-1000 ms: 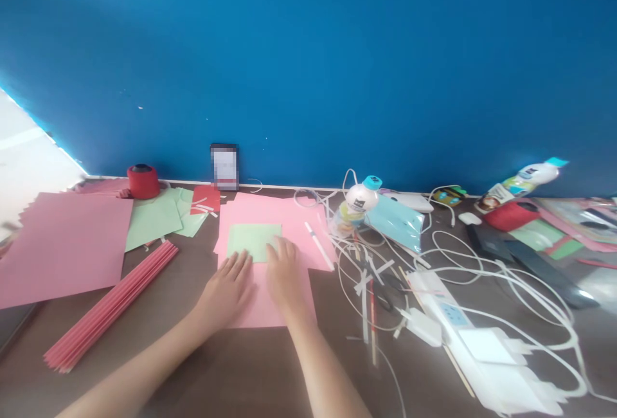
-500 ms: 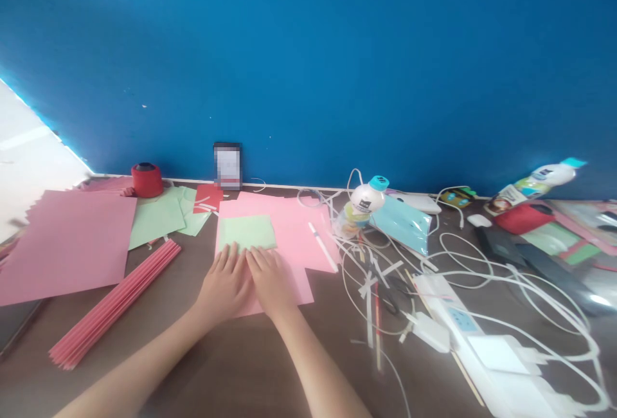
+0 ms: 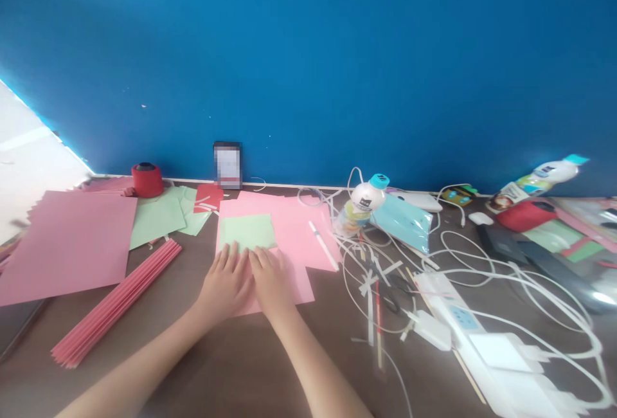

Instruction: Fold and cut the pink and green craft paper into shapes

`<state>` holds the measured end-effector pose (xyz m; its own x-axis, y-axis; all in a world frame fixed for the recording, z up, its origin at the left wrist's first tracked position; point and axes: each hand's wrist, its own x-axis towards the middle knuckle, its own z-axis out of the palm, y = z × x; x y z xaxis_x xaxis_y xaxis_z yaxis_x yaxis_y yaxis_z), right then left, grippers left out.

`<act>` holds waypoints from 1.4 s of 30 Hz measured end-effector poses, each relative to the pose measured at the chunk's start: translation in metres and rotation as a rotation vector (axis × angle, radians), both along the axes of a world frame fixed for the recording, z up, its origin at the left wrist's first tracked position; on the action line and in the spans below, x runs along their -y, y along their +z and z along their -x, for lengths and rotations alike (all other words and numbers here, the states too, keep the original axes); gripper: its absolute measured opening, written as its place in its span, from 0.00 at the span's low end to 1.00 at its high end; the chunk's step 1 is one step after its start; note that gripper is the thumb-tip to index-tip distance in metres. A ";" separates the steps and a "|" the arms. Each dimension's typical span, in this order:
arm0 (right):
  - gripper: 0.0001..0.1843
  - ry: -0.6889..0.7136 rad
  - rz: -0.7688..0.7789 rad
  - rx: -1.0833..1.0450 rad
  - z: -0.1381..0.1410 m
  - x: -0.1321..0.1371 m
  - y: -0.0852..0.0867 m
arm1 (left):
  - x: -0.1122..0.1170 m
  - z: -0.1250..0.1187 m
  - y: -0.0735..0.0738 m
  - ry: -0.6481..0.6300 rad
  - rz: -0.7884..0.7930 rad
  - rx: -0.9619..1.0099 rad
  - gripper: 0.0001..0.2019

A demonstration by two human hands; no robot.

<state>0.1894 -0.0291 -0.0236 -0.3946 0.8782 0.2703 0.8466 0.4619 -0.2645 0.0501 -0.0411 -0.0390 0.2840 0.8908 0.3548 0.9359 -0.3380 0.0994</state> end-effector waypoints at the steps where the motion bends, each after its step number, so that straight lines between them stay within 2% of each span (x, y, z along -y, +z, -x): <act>1: 0.23 -0.013 -0.003 -0.005 0.000 0.000 0.000 | 0.000 0.000 0.000 -0.001 0.001 -0.005 0.27; 8: 0.22 -0.084 -0.041 -0.014 0.003 0.002 -0.002 | 0.000 0.000 0.000 0.001 -0.004 -0.002 0.27; 14: 0.21 -0.167 -0.057 0.082 0.002 0.004 0.005 | 0.000 0.000 0.001 0.003 -0.009 -0.006 0.27; 21: 0.23 -0.181 -0.035 0.154 -0.002 0.001 0.007 | 0.001 0.000 0.004 0.006 -0.012 -0.021 0.26; 31: 0.23 -0.148 -0.054 0.110 -0.002 0.004 0.012 | 0.001 -0.001 0.003 0.002 -0.022 -0.030 0.26; 42: 0.23 -0.208 -0.064 0.134 0.000 0.005 0.014 | 0.001 -0.002 0.005 0.011 -0.011 -0.004 0.26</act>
<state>0.1898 -0.0337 -0.0094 -0.2433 0.9271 0.2853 0.9507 0.2862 -0.1193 0.0518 -0.0424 -0.0340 0.2753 0.8902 0.3631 0.9401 -0.3282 0.0918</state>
